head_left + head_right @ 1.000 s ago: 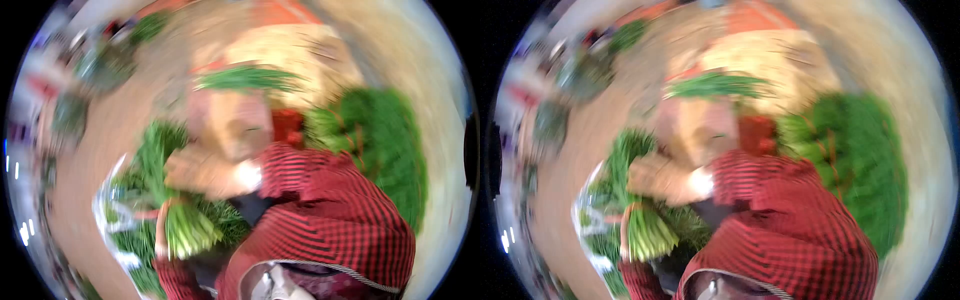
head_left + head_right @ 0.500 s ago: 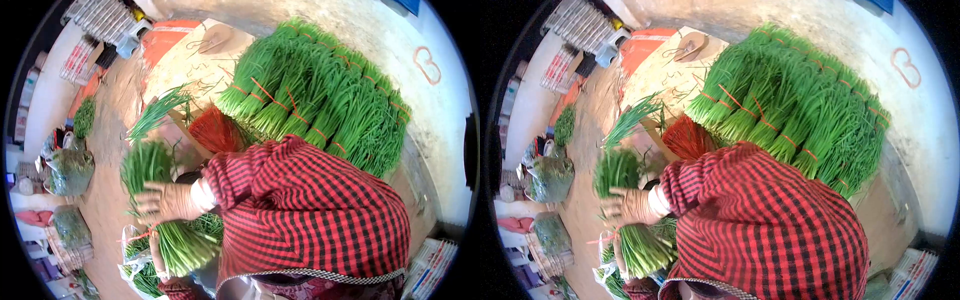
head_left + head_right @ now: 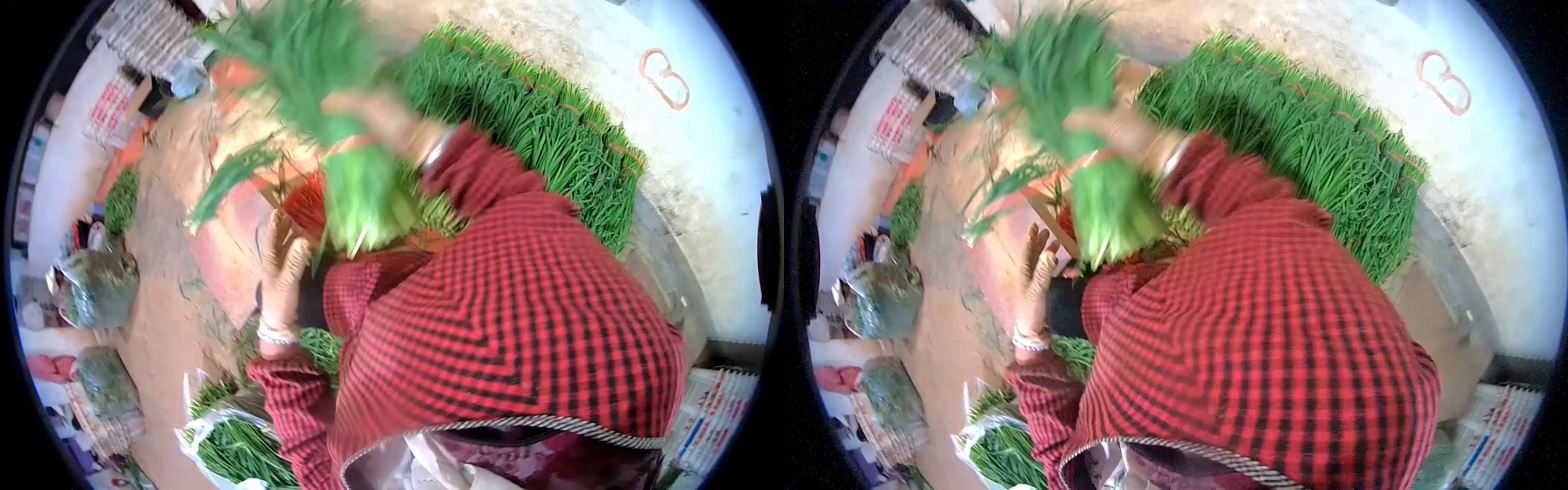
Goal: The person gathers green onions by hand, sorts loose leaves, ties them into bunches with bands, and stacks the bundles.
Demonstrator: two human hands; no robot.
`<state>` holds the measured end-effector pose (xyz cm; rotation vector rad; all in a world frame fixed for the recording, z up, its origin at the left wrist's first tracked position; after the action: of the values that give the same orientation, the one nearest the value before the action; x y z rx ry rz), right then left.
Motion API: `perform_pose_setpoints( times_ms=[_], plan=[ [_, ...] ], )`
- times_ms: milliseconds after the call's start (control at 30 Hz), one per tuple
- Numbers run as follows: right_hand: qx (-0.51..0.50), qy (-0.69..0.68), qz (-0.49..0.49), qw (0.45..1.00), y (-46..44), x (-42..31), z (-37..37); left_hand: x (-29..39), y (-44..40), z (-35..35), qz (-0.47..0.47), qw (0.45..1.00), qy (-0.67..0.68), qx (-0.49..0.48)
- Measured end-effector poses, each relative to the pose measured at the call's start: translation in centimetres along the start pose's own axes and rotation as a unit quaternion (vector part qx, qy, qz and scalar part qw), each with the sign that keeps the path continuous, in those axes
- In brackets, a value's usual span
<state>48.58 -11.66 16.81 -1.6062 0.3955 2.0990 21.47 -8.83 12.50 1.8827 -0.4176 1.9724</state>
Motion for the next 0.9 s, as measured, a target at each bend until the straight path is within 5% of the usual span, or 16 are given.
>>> perform_pose_setpoints(
  times_ms=[133, 233, 267, 300, 333, 400, 433, 500, 533, 567, 600, 667, 767, 833, 867, 900],
  plan=[
    [0.257, 0.327, -0.121, 0.901, -0.3, -7.0, -19.8, -4.1, 0.5, -6.0, -0.104, 0.983, 0.123, 0.089],
    [0.498, 0.575, -0.128, 0.636, 5.6, -14.0, -33.3, -7.0, 1.9, -10.9, -0.062, 0.955, 0.243, 0.160],
    [0.490, 0.564, -0.179, 0.640, 9.5, -14.9, -31.7, -7.1, 2.7, -11.6, -0.051, 0.940, 0.292, 0.169],
    [0.535, 0.645, -0.094, 0.538, 11.9, -15.0, -33.9, -8.9, 3.0, -14.3, -0.031, 0.932, 0.355, 0.062],
    [0.501, 0.548, -0.116, 0.659, 14.4, -13.6, -36.4, -10.3, 3.3, -16.5, -0.024, 0.921, 0.385, 0.053],
    [0.530, 0.476, 0.026, 0.701, 18.5, -7.8, -40.2, -10.8, 4.0, -17.2, -0.017, 0.909, 0.413, 0.046],
    [0.540, 0.457, 0.134, 0.694, 19.5, -5.0, -35.7, -10.4, 4.4, -17.0, -0.036, 0.912, 0.377, 0.155],
    [0.164, 0.763, 0.363, 0.509, 19.5, 7.3, -37.3, -10.3, 4.9, -17.1, -0.058, 0.903, 0.337, 0.260],
    [-0.042, 0.829, 0.368, 0.420, 19.6, 13.3, -37.8, -10.5, 4.9, -17.3, -0.081, 0.902, 0.338, 0.256],
    [0.432, 0.715, 0.377, 0.399, 21.6, 20.4, -44.3, -10.6, 5.1, -17.3, -0.103, 0.900, 0.340, 0.253],
    [0.433, 0.715, 0.375, 0.400, 20.9, 19.2, -43.2, -10.4, 5.3, -17.2, -0.109, 0.906, 0.339, 0.230],
    [0.509, 0.508, 0.437, 0.541, 21.1, 16.2, -38.6, -10.5, 5.4, -17.2, -0.110, 0.908, 0.338, 0.221],
    [0.464, 0.569, 0.395, 0.552, 21.3, 12.9, -36.5, -11.5, 5.7, -17.3, -0.113, 0.905, 0.348, 0.218],
    [0.329, 0.634, 0.472, 0.517, 19.9, 10.1, -34.1, -11.6, 5.5, -17.5, -0.120, 0.905, 0.338, 0.227],
    [0.079, 0.722, 0.419, 0.545, 19.3, 8.7, -34.2, -11.0, 5.6, -17.2, -0.117, 0.908, 0.323, 0.241],
    [-0.038, 0.748, 0.429, 0.505, 17.3, 6.8, -31.9, -10.9, 5.7, -17.1, -0.127, 0.903, 0.307, 0.274]
  ],
)
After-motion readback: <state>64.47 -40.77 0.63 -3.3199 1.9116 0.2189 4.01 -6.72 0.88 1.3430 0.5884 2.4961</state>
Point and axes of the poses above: each hand's wrist, its own y-axis away from the middle knuckle, its own z-axis out of the palm, x = y × z, the point moved 3 cm from there along -y, towards the middle knuckle, and after that the axes turned 14 degrees about x, right-handed, at the moved point
